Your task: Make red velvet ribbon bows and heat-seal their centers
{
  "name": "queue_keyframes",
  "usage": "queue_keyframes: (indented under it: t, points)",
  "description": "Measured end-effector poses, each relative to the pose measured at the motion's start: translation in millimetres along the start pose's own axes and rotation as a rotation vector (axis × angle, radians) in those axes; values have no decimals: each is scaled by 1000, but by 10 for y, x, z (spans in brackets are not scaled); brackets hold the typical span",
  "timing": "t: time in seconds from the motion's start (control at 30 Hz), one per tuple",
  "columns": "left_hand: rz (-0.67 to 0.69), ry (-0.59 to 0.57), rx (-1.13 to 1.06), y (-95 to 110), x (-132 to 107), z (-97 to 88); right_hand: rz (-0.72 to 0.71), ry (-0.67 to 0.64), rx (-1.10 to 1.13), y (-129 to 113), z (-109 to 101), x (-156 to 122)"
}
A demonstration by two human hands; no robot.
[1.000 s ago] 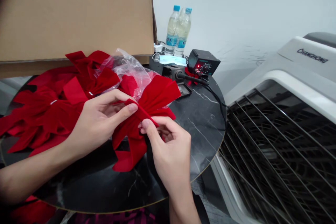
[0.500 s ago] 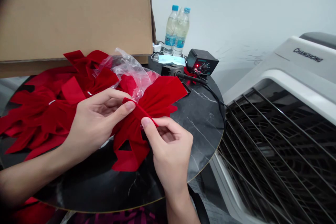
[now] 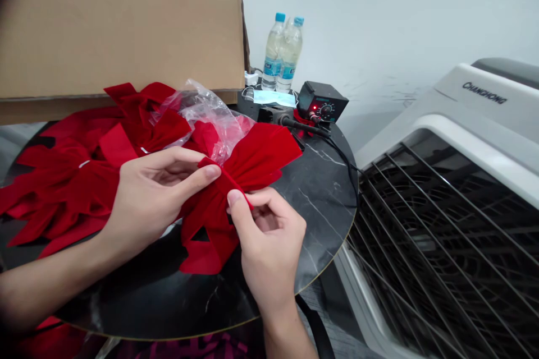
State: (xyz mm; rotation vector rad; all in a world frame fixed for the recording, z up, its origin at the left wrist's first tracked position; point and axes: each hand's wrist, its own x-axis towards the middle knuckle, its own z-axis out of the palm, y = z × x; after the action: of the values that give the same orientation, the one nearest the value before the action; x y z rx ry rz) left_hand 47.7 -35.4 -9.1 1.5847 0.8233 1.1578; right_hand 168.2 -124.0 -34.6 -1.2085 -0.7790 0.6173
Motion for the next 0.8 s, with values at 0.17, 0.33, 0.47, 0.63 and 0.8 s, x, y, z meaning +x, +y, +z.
queue_keyframes:
  t: [0.17,0.33,0.47,0.63,0.8]
  points:
    - [-13,-16,-30,19,-12,0,3,4,-10,13,-10,5]
    - [-75,-34,-85,5,17,-9,-16,28,-98,4,-16,7]
    - [-225,-106,-272,-19,48,-11,-17,39,-125,4,-20,0]
    - [-471,-175,-514,-24,98,-31,-36,30,-120,4,-40,-7]
    - [-535,-245,-527,-39,163,-81,-76,-9,-147,-20,-55,2]
